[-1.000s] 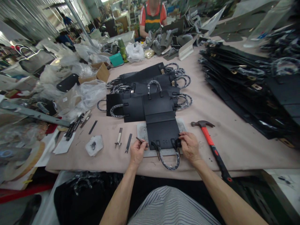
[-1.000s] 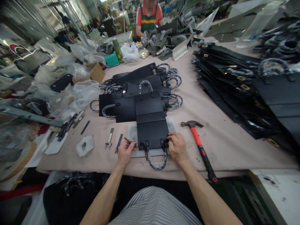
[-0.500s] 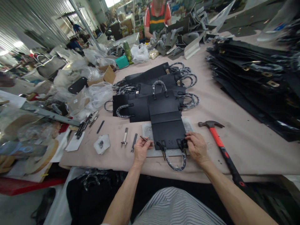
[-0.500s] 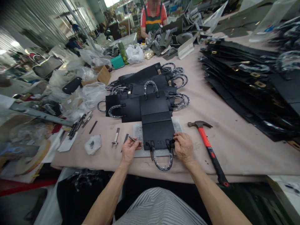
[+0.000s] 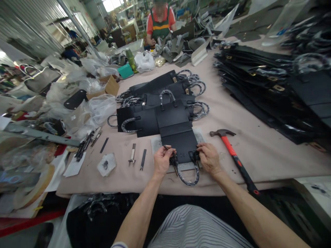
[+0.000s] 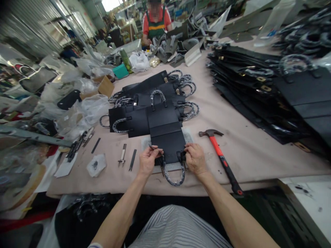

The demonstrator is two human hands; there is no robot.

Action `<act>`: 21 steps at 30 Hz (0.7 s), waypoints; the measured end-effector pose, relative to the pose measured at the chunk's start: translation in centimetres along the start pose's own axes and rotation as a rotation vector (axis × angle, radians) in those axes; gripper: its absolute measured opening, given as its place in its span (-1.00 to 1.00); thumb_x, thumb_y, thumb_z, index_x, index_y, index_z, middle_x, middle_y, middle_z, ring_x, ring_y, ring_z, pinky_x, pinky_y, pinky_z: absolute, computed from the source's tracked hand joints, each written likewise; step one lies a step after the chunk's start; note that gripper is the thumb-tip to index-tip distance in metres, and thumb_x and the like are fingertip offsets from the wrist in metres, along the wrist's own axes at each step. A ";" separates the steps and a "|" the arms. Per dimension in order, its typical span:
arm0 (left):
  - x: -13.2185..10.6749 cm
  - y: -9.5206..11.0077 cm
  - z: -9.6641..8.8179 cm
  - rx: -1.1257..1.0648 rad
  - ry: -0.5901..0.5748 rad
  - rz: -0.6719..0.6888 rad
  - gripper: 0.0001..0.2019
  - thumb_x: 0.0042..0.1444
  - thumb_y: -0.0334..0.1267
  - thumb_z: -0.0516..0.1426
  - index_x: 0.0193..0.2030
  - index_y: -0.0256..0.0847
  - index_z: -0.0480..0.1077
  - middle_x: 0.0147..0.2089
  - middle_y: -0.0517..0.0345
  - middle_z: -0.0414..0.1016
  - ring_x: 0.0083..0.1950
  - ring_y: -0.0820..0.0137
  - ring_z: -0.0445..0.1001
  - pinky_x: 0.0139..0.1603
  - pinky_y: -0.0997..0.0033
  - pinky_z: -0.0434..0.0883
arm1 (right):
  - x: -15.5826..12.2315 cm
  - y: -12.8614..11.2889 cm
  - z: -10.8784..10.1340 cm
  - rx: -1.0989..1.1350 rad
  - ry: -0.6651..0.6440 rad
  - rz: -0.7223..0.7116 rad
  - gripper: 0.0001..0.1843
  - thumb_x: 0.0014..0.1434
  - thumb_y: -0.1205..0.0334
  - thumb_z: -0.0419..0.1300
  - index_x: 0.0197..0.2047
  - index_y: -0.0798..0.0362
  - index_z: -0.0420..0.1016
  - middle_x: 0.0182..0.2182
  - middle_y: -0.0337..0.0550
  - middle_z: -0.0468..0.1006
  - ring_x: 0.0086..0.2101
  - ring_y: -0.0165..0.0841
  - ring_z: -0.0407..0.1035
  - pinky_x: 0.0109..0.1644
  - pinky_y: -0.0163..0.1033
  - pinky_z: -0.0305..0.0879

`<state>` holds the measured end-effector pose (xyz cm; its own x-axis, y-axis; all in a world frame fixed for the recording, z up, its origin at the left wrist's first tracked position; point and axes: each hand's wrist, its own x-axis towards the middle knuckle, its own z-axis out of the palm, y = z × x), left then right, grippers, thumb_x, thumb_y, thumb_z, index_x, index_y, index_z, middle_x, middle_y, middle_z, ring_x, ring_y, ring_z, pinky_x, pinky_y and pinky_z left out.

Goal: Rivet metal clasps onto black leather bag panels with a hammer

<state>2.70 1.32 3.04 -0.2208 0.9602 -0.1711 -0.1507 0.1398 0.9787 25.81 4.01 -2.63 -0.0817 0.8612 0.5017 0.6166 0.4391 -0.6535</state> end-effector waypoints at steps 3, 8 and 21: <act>0.6 -1.1 1.7 0.083 -0.073 0.066 -0.75 0.16 -0.07 0.30 -0.19 -0.21 0.47 -0.25 0.04 0.67 -0.20 0.27 0.66 -0.09 0.28 0.59 | 0.1 -0.1 0.0 -0.003 0.001 0.005 -0.82 0.13 0.41 0.06 -0.34 -0.02 0.45 -0.19 -0.09 0.58 -0.14 -0.18 0.41 0.01 0.01 0.31; 1.0 -2.5 2.2 0.193 -0.103 0.136 -0.87 0.23 -0.16 0.22 -0.24 -0.15 0.46 -0.24 0.06 0.67 -0.17 0.27 0.66 -0.05 0.28 0.58 | 0.2 -0.2 -0.1 0.006 0.000 0.018 -0.81 0.10 0.42 0.06 -0.35 -0.02 0.45 -0.20 -0.10 0.57 -0.15 -0.18 0.40 0.00 0.00 0.31; 1.1 -2.9 2.1 0.246 -0.119 0.180 -0.92 0.23 -0.25 0.18 -0.23 -0.20 0.44 -0.25 0.08 0.66 -0.19 0.32 0.66 -0.06 0.35 0.56 | 0.3 -0.6 -0.4 0.013 -0.004 0.039 -0.82 0.10 0.42 0.04 -0.35 0.00 0.43 -0.20 -0.07 0.57 -0.14 -0.19 0.39 0.02 -0.04 0.28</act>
<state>4.91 2.47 0.28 -0.1061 0.9943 0.0077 0.1216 0.0053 0.9926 25.72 3.91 -1.88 -0.0610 0.8788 0.4733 0.6093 0.4084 -0.6797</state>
